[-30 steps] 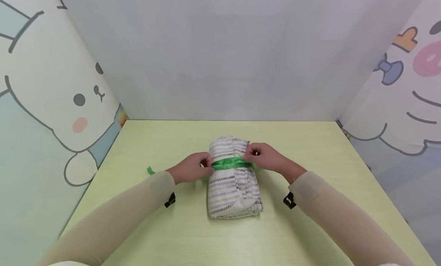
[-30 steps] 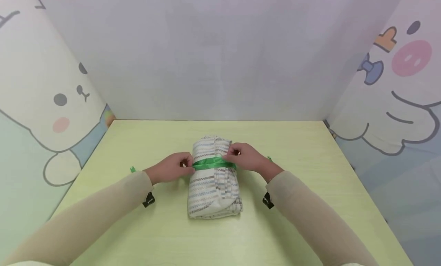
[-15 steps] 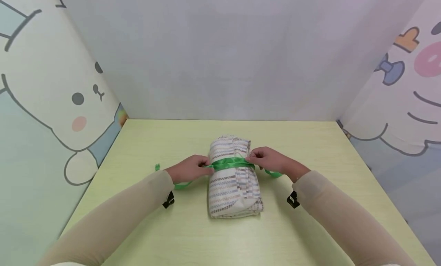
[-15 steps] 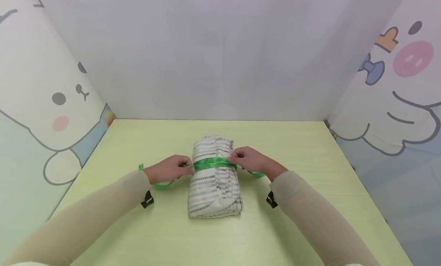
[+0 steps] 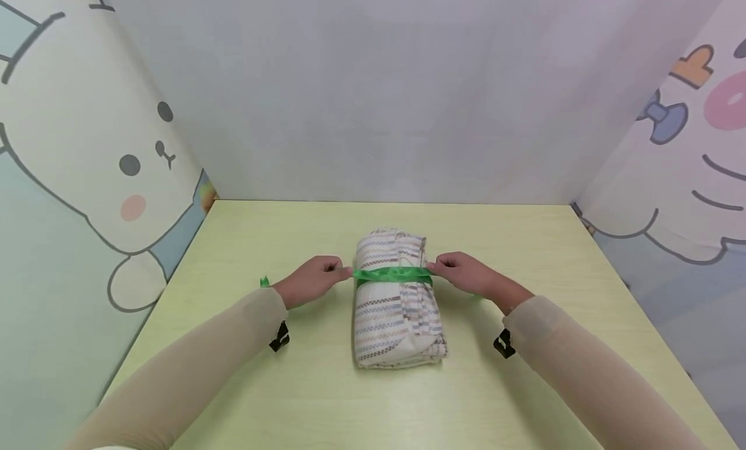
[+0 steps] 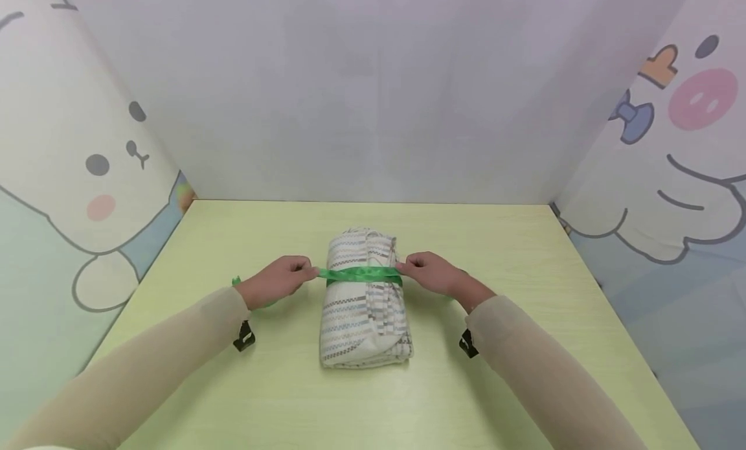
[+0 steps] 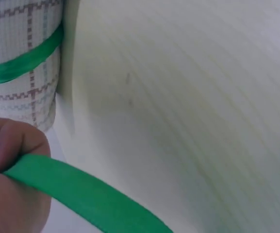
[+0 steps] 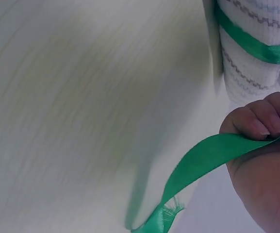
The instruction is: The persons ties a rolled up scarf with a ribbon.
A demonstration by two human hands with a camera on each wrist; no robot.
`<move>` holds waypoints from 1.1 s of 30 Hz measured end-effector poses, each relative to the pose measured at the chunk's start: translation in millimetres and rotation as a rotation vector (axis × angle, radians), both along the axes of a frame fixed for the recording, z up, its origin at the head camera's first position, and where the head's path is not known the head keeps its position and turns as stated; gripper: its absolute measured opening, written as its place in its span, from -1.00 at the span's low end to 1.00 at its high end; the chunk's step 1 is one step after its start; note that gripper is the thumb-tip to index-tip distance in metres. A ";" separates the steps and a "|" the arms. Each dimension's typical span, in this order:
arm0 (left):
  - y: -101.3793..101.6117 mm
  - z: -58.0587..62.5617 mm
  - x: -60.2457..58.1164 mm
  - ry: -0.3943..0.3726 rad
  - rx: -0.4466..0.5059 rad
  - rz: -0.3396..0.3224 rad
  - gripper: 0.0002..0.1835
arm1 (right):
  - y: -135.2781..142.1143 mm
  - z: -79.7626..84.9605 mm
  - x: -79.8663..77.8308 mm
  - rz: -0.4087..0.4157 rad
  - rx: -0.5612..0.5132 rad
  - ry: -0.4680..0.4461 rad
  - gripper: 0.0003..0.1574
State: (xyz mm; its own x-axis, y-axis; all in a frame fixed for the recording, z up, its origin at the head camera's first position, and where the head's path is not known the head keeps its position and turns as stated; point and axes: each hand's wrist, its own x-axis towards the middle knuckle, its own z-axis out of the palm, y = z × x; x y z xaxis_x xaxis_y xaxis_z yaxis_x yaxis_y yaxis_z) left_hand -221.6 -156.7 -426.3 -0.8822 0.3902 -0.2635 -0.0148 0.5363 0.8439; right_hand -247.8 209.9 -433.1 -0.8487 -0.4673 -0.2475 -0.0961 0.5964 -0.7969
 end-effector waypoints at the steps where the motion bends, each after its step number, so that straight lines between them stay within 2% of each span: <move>1: 0.7 0.0 0.4 0.005 -0.012 0.006 -0.53 | 0.3 -1.1 0.5 -0.006 -0.007 -0.003 -0.38; 6: 4.4 -3.7 1.5 0.024 -0.099 0.009 -0.51 | 0.5 -5.0 2.7 -0.023 -0.040 -0.013 -0.32; 13: 0.1 -13.4 3.2 0.124 -0.257 0.018 -0.59 | 4.6 -8.3 5.5 -0.039 -0.046 0.023 -0.40; 19: -4.9 -24.0 8.7 0.107 -0.261 -0.008 -0.59 | 10.4 -17.2 4.8 -0.054 -0.056 0.055 -0.44; 23: -9.2 -28.9 10.6 0.109 -0.285 -0.007 -0.56 | 13.1 -23.3 4.9 -0.063 -0.013 0.064 -0.42; 28: -20.0 -30.5 13.1 0.116 -0.355 0.020 -0.55 | 22.5 -23.0 6.6 -0.077 0.047 0.113 -0.43; 33: -26.5 -27.7 14.0 0.108 -0.382 0.030 -0.55 | 32.7 -20.4 6.9 -0.082 0.024 0.136 -0.44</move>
State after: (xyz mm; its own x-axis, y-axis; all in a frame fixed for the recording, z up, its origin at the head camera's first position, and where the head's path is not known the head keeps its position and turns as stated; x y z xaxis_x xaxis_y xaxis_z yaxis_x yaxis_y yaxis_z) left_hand -207.6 -183.1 -454.1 -0.9224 0.2556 -0.2897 0.0428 0.8127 0.5811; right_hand -240.8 242.6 -453.5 -0.9104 -0.3900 -0.1384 -0.1517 0.6258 -0.7651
